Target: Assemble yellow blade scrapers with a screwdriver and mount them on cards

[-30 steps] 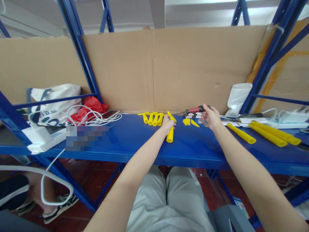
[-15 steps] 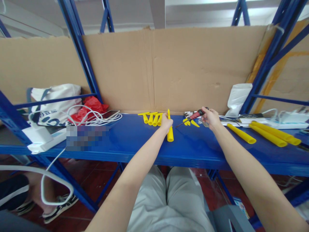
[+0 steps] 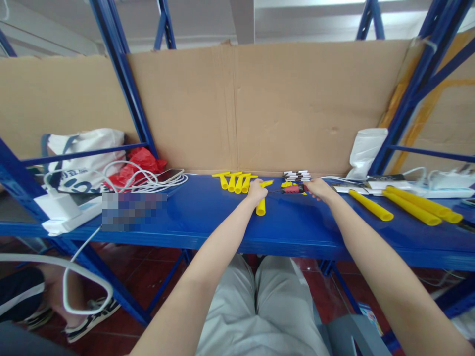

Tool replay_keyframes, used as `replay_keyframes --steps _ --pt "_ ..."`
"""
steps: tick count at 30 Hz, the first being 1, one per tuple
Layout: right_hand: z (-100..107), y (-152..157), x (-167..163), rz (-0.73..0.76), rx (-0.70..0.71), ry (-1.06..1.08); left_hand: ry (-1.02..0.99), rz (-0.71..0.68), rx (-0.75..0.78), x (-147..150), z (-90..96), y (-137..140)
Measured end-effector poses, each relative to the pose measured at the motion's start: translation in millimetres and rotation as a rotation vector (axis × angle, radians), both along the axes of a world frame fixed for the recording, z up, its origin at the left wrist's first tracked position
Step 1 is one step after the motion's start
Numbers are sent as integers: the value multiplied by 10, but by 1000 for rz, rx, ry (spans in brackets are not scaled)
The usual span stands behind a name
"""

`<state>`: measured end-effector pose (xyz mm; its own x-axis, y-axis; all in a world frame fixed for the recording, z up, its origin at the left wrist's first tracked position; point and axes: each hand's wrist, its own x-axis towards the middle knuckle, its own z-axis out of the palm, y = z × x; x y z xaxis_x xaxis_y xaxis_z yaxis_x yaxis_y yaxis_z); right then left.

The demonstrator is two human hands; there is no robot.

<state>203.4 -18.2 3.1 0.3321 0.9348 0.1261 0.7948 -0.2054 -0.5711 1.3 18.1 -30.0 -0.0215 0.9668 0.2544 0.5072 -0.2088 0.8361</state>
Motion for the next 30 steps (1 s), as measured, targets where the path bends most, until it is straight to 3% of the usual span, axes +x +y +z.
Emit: replay_keyframes --steps 6,12,17,21,30 --pt "28 -62 -51 21 -91 -151 196 -31 63 -32 -6 30" --pt "46 -53 -17 4 -192 -262 174 8 49 -43 -15 35" --pt "81 -71 33 -51 -11 -409 125 37 47 -56 12 6" --pt "110 -104 3 3 94 -425 97 85 44 -69 80 -39" --pt "95 -99 -18 62 101 -430 14 62 103 -70 200 -82"
